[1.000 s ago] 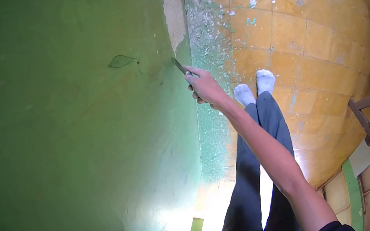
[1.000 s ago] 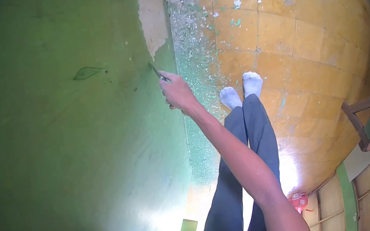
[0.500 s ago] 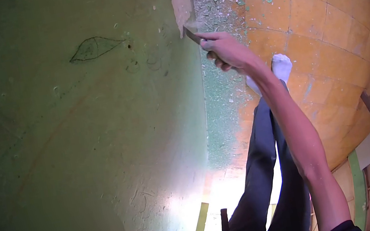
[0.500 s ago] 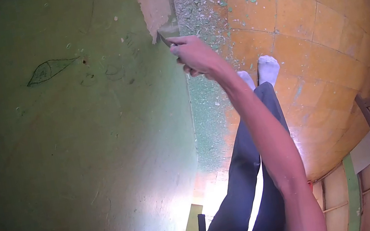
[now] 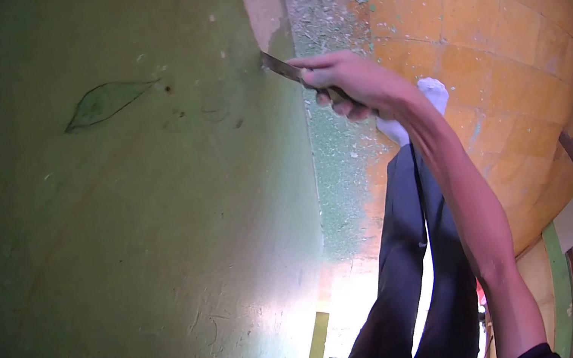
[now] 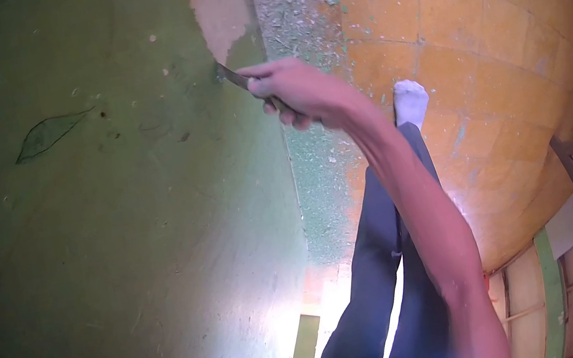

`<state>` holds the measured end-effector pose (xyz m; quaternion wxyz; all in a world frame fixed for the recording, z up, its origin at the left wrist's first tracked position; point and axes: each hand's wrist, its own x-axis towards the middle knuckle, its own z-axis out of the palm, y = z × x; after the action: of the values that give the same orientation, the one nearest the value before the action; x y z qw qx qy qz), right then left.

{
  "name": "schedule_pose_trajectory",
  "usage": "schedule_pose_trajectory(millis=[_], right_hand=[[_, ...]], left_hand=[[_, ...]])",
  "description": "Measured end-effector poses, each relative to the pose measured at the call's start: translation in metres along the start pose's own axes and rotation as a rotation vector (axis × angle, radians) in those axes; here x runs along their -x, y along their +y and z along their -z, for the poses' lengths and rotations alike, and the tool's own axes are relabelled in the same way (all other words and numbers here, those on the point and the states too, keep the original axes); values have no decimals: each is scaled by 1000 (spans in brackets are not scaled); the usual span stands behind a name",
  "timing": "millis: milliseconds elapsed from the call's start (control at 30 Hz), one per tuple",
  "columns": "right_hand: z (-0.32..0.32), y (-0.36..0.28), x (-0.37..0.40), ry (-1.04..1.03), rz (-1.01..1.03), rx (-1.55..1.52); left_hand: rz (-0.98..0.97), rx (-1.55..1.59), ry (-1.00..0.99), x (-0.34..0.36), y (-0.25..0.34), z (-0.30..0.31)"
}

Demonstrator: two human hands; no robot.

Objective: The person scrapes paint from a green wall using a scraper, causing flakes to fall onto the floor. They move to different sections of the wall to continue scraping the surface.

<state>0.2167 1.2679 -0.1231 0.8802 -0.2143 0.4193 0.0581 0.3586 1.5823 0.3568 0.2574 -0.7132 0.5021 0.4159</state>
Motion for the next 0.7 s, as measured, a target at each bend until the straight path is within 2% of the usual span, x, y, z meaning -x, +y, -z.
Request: schedule_pose_trajectory(millis=[67, 167, 267, 300, 367, 400, 433, 500, 600, 700], right_hand=[[7, 10, -19, 61, 51, 31], [-11, 10, -25, 115, 58, 8], [-15, 5, -1, 51, 2, 1], [-8, 7, -11, 85, 22, 3], [2, 15, -48, 96, 37, -38], [1, 15, -61, 92, 54, -60], [-4, 11, -51, 139, 79, 43], [-8, 12, -11, 51, 12, 3], [0, 17, -7, 18, -30, 1], [8, 17, -35, 65, 27, 40]], left_hand=[[-111, -116, 56, -1, 2, 4], [135, 0, -94, 51, -25, -24], [-79, -74, 92, 13, -7, -9], [-122, -165, 93, -2, 2, 1], [-124, -151, 113, -1, 1, -2], [-118, -153, 130, 2, -3, -4], [-60, -72, 143, 14, -9, -16], [60, 88, 146, 46, -24, -33], [-164, -219, 115, -18, 10, 9], [-173, -347, 157, -12, 5, 1]])
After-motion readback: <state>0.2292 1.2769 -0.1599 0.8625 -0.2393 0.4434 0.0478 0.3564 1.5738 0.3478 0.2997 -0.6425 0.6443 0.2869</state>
